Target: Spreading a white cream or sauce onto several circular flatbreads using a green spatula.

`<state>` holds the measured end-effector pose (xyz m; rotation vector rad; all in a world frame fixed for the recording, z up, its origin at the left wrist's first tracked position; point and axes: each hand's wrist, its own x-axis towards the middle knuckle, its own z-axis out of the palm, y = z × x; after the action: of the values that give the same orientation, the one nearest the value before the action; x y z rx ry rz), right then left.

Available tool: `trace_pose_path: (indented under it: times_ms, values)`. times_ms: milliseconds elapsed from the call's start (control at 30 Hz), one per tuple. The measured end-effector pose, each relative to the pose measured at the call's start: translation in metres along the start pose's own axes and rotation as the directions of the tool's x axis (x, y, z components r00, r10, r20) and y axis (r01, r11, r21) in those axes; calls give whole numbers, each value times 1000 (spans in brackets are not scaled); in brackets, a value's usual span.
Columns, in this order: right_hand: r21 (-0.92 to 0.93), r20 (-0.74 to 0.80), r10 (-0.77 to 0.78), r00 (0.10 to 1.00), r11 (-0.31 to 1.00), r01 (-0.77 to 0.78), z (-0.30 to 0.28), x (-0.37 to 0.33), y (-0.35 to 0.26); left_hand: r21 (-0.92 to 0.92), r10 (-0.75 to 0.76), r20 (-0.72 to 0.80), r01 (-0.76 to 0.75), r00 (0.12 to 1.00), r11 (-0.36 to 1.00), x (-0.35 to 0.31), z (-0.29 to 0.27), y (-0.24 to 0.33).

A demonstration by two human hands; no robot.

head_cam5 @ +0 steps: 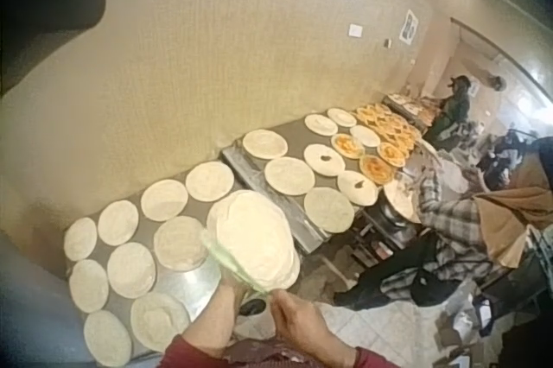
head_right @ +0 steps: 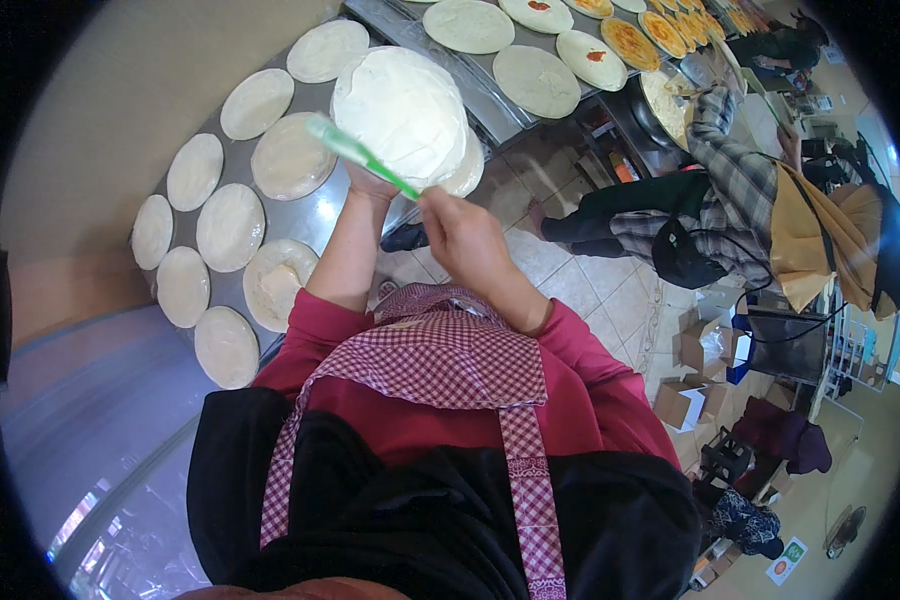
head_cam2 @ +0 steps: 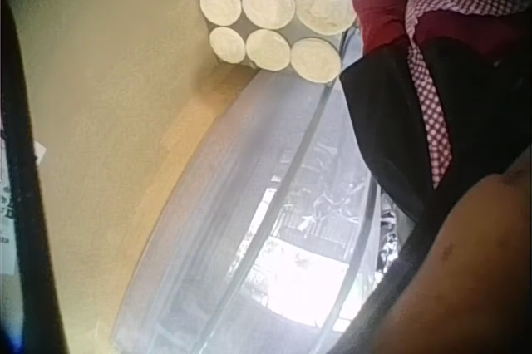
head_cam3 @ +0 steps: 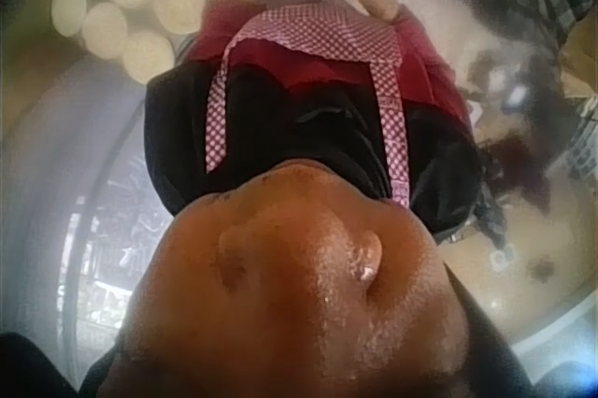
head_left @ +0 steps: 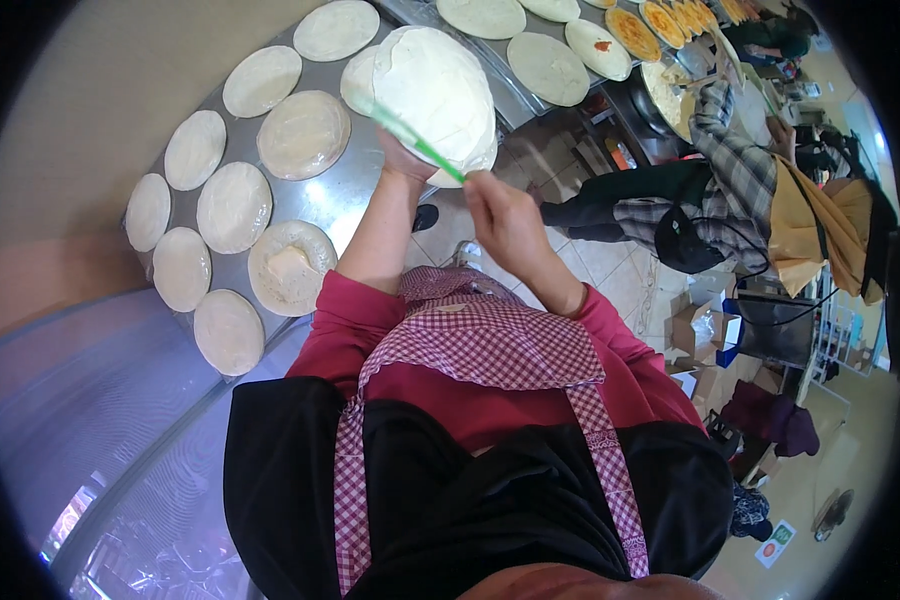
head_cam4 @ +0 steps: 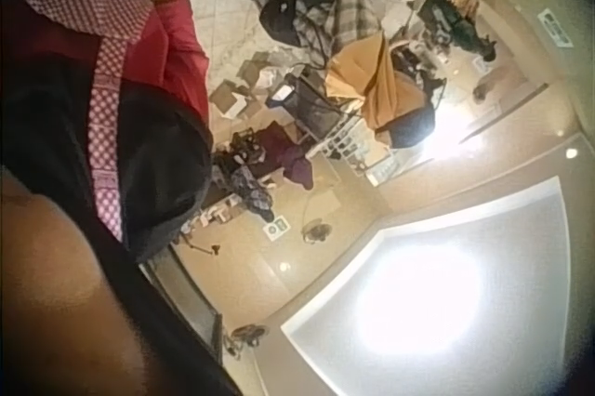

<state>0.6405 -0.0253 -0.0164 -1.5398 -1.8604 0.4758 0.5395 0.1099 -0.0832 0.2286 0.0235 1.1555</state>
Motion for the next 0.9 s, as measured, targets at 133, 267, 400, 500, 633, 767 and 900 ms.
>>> trace_pose_path:
  times_ms: [133, 267, 400, 500, 633, 767, 900]
  values:
    - [-66, -157, -4, 988, 998, -7, -12, 21, 18, 38, -10, -81, 14, 997, 999, 2, 4, 2]
    - [-139, -46, -60, 997, 989, 53, -12, 15, 21, 80, -73, -75, 79, 994, 994, 4, -5, 1]
    - [-149, 87, -60, 994, 986, 73, -17, 0, 16, 72, -159, -111, 167, 981, 983, 8, -28, 4]
    - [-123, 51, -94, 994, 987, 99, -20, 4, 23, -356, -201, 246, 282, 948, 891, 11, -33, 8]
    - [-115, -65, -63, 996, 992, 55, -23, 15, 42, 190, -34, -171, 67, 985, 980, 11, 12, 12]
    - [-126, 24, -64, 998, 990, 66, -23, -2, 38, 93, -20, -43, 24, 999, 995, 22, -14, 21]
    - [-119, 26, -73, 997, 990, 75, -26, -18, 40, -74, 15, 170, -3, 985, 997, 27, -18, 30]
